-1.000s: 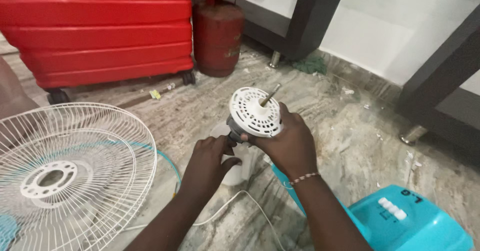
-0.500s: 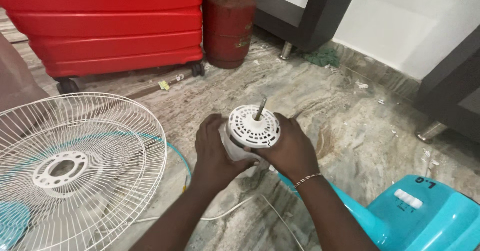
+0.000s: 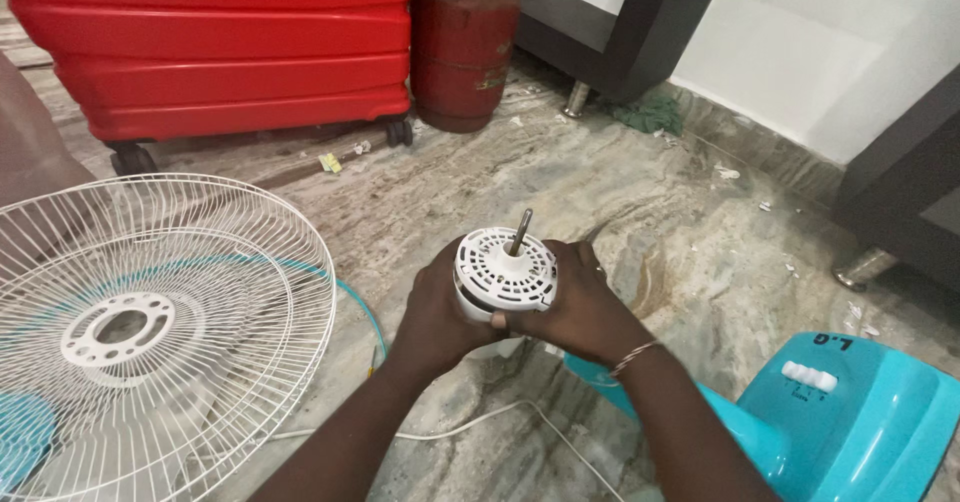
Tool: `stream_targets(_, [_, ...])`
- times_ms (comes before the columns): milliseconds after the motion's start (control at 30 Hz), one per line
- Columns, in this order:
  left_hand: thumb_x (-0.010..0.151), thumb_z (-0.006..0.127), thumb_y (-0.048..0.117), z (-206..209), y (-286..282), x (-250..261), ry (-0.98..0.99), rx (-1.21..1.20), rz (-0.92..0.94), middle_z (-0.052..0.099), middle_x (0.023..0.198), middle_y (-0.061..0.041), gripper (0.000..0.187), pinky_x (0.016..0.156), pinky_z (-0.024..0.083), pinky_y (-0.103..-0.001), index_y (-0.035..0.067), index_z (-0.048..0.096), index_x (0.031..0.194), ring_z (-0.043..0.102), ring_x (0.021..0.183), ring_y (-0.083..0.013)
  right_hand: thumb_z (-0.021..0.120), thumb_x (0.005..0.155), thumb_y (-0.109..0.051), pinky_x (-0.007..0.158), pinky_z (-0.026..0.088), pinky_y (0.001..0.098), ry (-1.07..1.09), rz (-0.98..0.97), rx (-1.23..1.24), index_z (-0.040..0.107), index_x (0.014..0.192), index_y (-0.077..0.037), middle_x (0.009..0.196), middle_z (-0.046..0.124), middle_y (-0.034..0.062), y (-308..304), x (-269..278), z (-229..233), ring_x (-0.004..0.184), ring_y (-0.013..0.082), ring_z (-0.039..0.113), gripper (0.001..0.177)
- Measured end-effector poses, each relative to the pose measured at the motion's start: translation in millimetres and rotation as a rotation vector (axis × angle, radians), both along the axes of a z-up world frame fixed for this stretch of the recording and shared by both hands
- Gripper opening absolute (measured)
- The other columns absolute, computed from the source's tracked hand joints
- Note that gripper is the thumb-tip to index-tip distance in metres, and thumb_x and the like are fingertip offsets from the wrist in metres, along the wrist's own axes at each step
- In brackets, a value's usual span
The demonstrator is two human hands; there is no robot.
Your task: The person uses a screwdriver to remove screws from the back cover of a fan motor housing, then detaches the cover and separates the motor assembly from the fan body. The person handles the motor and housing components and places them on the floor.
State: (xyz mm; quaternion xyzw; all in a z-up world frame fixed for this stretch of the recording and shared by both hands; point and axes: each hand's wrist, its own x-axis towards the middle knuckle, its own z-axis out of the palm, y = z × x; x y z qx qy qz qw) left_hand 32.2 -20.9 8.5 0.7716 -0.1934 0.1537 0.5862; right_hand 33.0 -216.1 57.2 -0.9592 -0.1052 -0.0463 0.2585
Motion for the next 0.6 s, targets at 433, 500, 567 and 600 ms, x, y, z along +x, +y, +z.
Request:
stream_targets(433, [0.044,0.104,0.032,-27,-4,6,0.063,0.122,0.17,0.062,0.138,-0.017,0.131,0.107,0.044,-0.047,0.004,0.034,0.151,0.054,0.128,-0.0372,0.093,0.053,-0.053,0.105,0.046,0.0431,-0.117,0.031,0.076,0.036,0.148,0.003,0.139,0.051,0.0259,18,7,-9,0.129,0.0377,0.054,0.124])
stream_targets(500, [0.045,0.102,0.033,-27,-4,11,0.088,0.138,0.13,0.067,0.136,-0.015,0.121,0.107,0.047,-0.044,0.006,0.042,0.147,0.06,0.126,-0.0329,0.095,0.052,-0.053,0.104,0.046,0.0438,-0.112,-0.003,0.065,0.035,0.149,0.004,0.139,0.051,0.0265,20,8,-8,0.127,0.0375,0.055,0.128])
stream_targets(567, [0.047,0.098,0.036,-27,-3,16,0.136,0.097,0.052,0.073,0.131,-0.011,0.111,0.108,0.054,-0.038,0.007,0.05,0.143,0.071,0.123,-0.0238,0.095,0.054,-0.055,0.104,0.045,0.0443,-0.069,-0.002,0.033,0.047,0.145,-0.001,0.139,0.054,0.0231,20,7,-6,0.127,0.0361,0.055,0.117])
stream_targets(600, [0.049,0.098,0.034,-29,-3,15,0.136,-0.026,-0.006,0.069,0.133,-0.012,0.112,0.108,0.053,-0.037,0.005,0.045,0.143,0.068,0.124,-0.0236,0.094,0.054,-0.055,0.105,0.046,0.0437,-0.09,0.011,0.053,0.05,0.144,-0.002,0.138,0.057,0.0218,21,5,-6,0.127,0.0352,0.057,0.113])
